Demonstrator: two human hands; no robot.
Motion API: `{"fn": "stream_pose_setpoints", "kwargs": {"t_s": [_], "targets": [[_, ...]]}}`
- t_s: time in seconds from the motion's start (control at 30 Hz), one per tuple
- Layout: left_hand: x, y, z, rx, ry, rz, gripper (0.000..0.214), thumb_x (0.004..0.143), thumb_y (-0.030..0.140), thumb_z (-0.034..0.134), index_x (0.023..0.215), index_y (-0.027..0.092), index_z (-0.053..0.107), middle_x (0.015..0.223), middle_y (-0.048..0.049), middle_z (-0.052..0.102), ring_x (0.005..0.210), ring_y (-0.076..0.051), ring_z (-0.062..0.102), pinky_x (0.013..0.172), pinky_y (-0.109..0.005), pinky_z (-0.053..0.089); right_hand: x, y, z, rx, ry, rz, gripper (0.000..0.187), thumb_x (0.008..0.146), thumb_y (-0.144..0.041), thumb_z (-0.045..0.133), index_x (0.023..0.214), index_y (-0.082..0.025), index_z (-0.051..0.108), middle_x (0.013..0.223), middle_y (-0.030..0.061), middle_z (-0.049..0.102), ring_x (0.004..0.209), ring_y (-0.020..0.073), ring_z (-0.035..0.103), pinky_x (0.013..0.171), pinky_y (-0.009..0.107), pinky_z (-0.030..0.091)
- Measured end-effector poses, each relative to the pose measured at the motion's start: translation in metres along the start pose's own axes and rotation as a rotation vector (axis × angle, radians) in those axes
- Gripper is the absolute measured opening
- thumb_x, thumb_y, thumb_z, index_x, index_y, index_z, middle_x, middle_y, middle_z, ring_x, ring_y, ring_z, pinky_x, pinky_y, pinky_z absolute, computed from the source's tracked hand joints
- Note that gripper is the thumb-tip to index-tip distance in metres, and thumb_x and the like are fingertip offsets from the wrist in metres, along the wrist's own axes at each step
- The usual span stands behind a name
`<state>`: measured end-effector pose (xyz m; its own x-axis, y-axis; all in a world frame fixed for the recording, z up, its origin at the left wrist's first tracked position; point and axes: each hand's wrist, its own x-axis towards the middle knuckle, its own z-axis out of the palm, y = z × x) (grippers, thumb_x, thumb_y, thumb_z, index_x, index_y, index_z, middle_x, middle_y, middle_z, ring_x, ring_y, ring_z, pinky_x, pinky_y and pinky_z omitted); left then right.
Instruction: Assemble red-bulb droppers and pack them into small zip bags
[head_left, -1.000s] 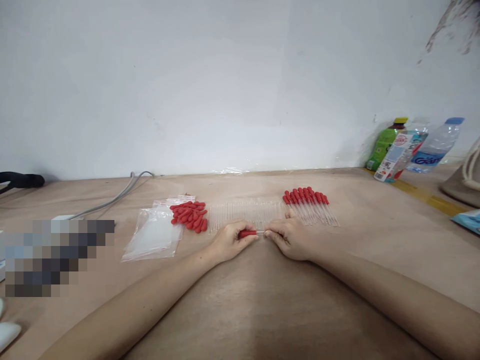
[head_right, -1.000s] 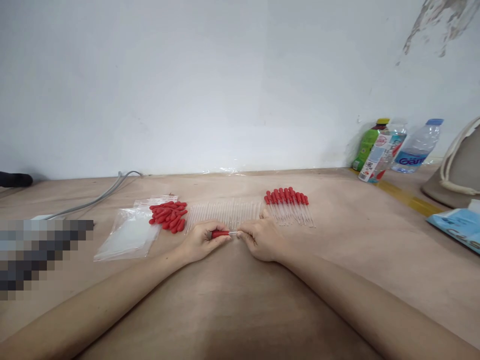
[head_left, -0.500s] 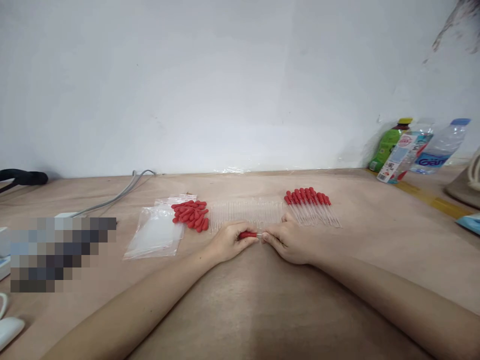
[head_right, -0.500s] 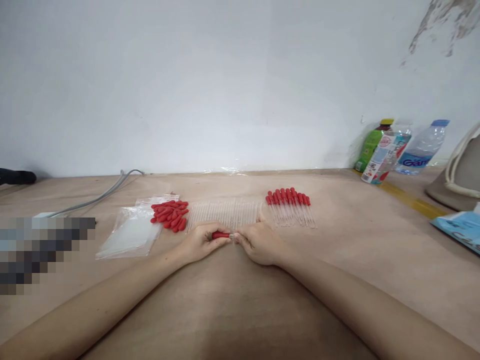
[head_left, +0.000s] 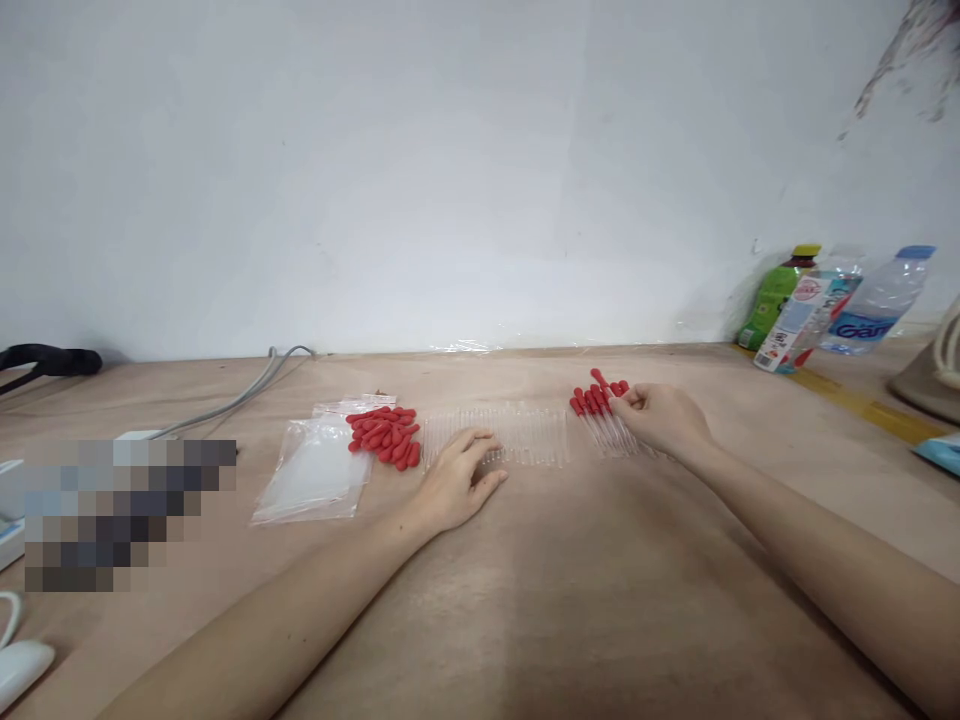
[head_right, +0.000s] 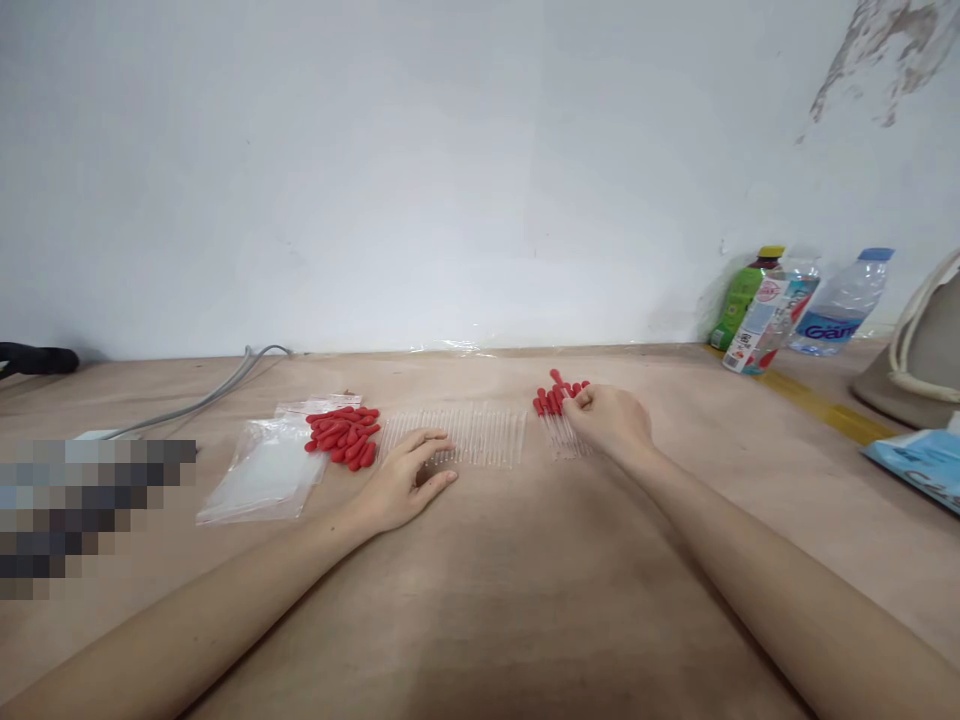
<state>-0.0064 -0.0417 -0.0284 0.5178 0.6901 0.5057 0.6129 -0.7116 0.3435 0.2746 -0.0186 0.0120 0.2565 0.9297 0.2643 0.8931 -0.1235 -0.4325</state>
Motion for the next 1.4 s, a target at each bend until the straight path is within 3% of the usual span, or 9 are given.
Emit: {"fn": "stream_pose_setpoints", "kwargs": {"t_s": [0.13,0.47,0.63,0.73,0.87,1.0,1.13,1.27,1.4], "targets": [[0.001,0.0,0.0,-0.002,-0.026,-0.024,0.028,0.079,0.027,0.052,0.105,0.018,0.053,0.114,-0.0094,0.05,0.107,-0.021,0.048,0.09,-0.037,0.041,0.008,0.015,0.005,-0.132,0.064,0.055,0.027,0.07,-0.041,0.045,0.065,-0.021,0.063,0.065,0.0056,0.063,0.064,0.0211,0.055,0.057,0.03,0.03],[0.002,0.004,-0.003,-0.033,-0.08,-0.077,0.026,0.081,0.028,0.049,0.105,0.019,0.052,0.107,-0.0072,0.054,0.091,-0.019,0.054,0.081,-0.034,0.045,0.009,0.022,0.01,-0.314,-0.055,0.019,0.031,0.072,-0.038,0.043,0.056,-0.017,0.058,0.062,0.0101,0.059,0.064,0.0236,0.055,0.063,0.036,0.028],[0.002,0.004,-0.002,-0.029,-0.095,-0.088,0.026,0.081,0.029,0.048,0.106,0.02,0.053,0.108,-0.0068,0.055,0.091,-0.018,0.055,0.081,-0.033,0.046,-0.006,0.001,0.015,-0.218,0.071,-0.126,0.026,0.075,-0.038,0.04,0.069,-0.02,0.057,0.064,0.0029,0.06,0.065,0.0185,0.053,0.071,0.036,0.026],[0.003,0.002,-0.001,-0.021,-0.108,-0.059,0.028,0.082,0.029,0.047,0.107,0.019,0.053,0.114,-0.0074,0.053,0.102,-0.019,0.052,0.089,-0.033,0.042,-0.017,-0.019,0.025,-0.174,0.032,-0.234,0.03,0.077,-0.038,0.037,0.065,-0.019,0.057,0.063,0.0023,0.06,0.063,0.0169,0.052,0.072,0.036,0.025],[0.003,0.0,0.0,-0.001,-0.139,-0.053,0.031,0.083,0.029,0.045,0.111,0.019,0.053,0.12,-0.0079,0.051,0.11,-0.02,0.048,0.095,-0.035,0.038,-0.018,-0.039,0.034,-0.271,-0.081,-0.244,0.033,0.076,-0.036,0.038,0.056,-0.016,0.056,0.062,0.0068,0.06,0.062,0.0191,0.053,0.069,0.038,0.025],[0.002,-0.001,0.002,-0.015,-0.126,-0.03,0.03,0.083,0.028,0.045,0.112,0.019,0.052,0.12,-0.0078,0.051,0.11,-0.02,0.048,0.094,-0.035,0.039,-0.007,-0.045,0.038,-0.343,-0.154,-0.229,0.029,0.075,-0.029,0.04,0.056,-0.015,0.058,0.058,0.0091,0.059,0.062,0.0221,0.055,0.066,0.039,0.027],[0.002,0.003,0.003,0.031,-0.04,0.001,0.029,0.081,0.029,0.048,0.108,0.019,0.053,0.112,-0.0089,0.053,0.102,-0.021,0.051,0.088,-0.036,0.042,-0.001,-0.047,0.045,-0.374,-0.138,-0.229,0.025,0.074,-0.023,0.042,0.06,-0.014,0.06,0.064,0.012,0.061,0.061,0.0234,0.055,0.064,0.04,0.027],[0.014,0.002,-0.013,0.259,0.063,-0.041,0.021,0.081,0.032,0.048,0.091,0.018,0.059,0.091,-0.0073,0.058,0.088,-0.022,0.053,0.079,-0.037,0.042,-0.008,-0.047,0.049,-0.384,-0.056,-0.265,0.024,0.076,-0.02,0.04,0.065,-0.012,0.06,0.068,0.0154,0.062,0.063,0.025,0.055,0.066,0.041,0.025],[0.03,-0.026,-0.056,0.447,0.152,-0.198,0.017,0.079,0.029,0.047,0.076,0.017,0.059,0.081,-0.0064,0.058,0.081,-0.021,0.053,0.076,-0.035,0.041,-0.027,-0.039,0.048,-0.381,0.175,-0.429,0.025,0.081,-0.021,0.036,0.076,-0.01,0.057,0.068,0.0165,0.06,0.064,0.0253,0.053,0.068,0.039,0.022]]}}
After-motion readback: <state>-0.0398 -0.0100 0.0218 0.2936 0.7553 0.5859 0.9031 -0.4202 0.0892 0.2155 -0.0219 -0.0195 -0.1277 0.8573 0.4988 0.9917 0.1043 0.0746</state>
